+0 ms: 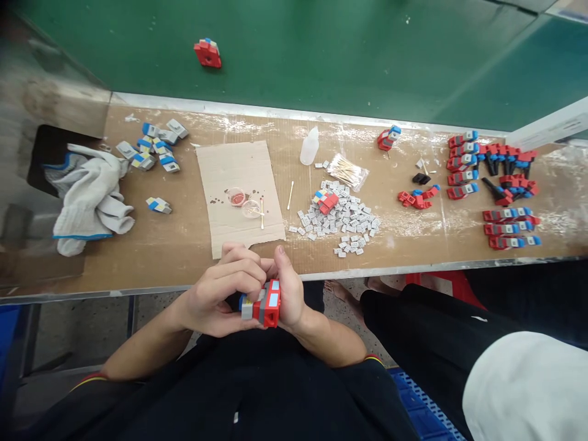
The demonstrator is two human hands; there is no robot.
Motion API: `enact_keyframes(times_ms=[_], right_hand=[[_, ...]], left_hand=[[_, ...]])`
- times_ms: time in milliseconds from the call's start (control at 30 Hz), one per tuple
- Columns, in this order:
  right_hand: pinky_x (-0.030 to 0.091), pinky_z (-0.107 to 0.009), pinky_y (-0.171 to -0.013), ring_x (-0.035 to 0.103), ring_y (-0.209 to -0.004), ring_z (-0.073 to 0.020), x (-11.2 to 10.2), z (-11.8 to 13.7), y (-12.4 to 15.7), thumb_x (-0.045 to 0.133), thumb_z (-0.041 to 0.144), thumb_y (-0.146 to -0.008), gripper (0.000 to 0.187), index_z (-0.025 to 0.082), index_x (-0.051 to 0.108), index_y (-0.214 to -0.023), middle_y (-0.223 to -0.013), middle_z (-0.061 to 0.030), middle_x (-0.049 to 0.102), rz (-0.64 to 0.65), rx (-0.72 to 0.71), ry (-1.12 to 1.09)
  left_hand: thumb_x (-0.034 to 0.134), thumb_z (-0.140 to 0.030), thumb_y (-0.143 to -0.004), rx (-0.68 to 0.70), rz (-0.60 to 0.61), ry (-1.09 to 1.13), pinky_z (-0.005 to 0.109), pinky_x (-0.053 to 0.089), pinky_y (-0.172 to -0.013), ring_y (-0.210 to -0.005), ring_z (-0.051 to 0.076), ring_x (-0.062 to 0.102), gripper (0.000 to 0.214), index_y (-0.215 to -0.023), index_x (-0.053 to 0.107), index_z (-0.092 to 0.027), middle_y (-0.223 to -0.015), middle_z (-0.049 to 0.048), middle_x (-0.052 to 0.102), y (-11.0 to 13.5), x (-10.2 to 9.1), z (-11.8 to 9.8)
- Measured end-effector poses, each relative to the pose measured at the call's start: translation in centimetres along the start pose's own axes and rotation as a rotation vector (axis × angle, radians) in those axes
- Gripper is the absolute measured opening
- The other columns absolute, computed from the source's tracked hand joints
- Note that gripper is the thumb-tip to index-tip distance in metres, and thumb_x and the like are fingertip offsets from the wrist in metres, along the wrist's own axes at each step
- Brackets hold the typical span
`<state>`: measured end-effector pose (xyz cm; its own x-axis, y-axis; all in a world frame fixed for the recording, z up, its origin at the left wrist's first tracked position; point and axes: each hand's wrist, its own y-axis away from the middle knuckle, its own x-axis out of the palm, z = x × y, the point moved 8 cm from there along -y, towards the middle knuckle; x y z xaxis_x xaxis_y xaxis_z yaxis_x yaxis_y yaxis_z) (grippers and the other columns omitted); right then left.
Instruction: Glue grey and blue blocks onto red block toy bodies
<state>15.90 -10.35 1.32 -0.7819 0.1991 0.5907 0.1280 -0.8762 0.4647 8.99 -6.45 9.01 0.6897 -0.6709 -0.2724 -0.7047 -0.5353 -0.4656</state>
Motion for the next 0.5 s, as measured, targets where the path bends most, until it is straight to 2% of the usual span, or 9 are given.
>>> enact_keyframes(times_ms=[100,200,300,400,500], right_hand=[[0.046,-0.036,-0.054,0.045,-0.059,-0.0171,0.1,-0.1,0.2,0.053,0.089,-0.086,0.071,0.026,0.052,-0.052,-0.057,-0.0008,0.045,0.007,0.030,0.013],[0.040,-0.034,-0.051,0.034,-0.056,-0.0153,1.0,0.0,0.3,0.056,0.090,-0.082,0.073,0.028,0.042,-0.047,-0.054,0.0014,0.034,0.074,0.045,-0.029],[0.036,-0.033,-0.050,0.031,-0.054,-0.0141,1.5,0.0,0.1,0.053,0.093,-0.082,0.075,0.028,0.040,-0.047,-0.053,0.0025,0.031,0.113,0.039,-0.017],[0.029,-0.032,-0.047,0.026,-0.050,-0.0120,1.0,-0.4,-0.3,0.050,0.095,-0.083,0.077,0.027,0.040,-0.047,-0.050,0.0037,0.030,0.100,0.050,-0.001],[0.031,-0.033,-0.048,0.027,-0.050,-0.0117,0.3,-0.9,-0.4,0.053,0.094,-0.082,0.076,0.026,0.049,-0.049,-0.051,0.0029,0.038,0.091,0.058,-0.016]], left_hand=[[0.086,-0.038,-0.086,0.027,0.036,-0.039,0.038,0.048,-0.087,-0.085,0.025,0.068,0.022,-0.090,0.069,-0.026,-0.079,0.0037,0.073,0.1,0.1,-0.3],[0.083,-0.044,-0.087,-0.003,0.075,-0.073,0.042,0.045,-0.090,-0.081,0.027,0.069,0.022,-0.088,0.069,-0.027,-0.075,0.0028,0.073,0.7,0.4,0.1],[0.080,-0.042,-0.089,0.023,0.060,-0.096,0.042,0.041,-0.086,-0.080,0.026,0.071,0.021,-0.091,0.066,-0.026,-0.078,0.0029,0.076,1.2,0.5,0.0],[0.079,-0.035,-0.090,0.060,0.037,-0.101,0.039,0.040,-0.082,-0.080,0.024,0.071,0.020,-0.094,0.062,-0.025,-0.084,0.0032,0.078,1.2,0.5,-0.2],[0.080,-0.031,-0.089,0.074,0.023,-0.102,0.037,0.042,-0.084,-0.087,0.024,0.071,0.022,-0.095,0.059,-0.025,-0.089,0.0036,0.079,0.9,0.4,-0.4]])
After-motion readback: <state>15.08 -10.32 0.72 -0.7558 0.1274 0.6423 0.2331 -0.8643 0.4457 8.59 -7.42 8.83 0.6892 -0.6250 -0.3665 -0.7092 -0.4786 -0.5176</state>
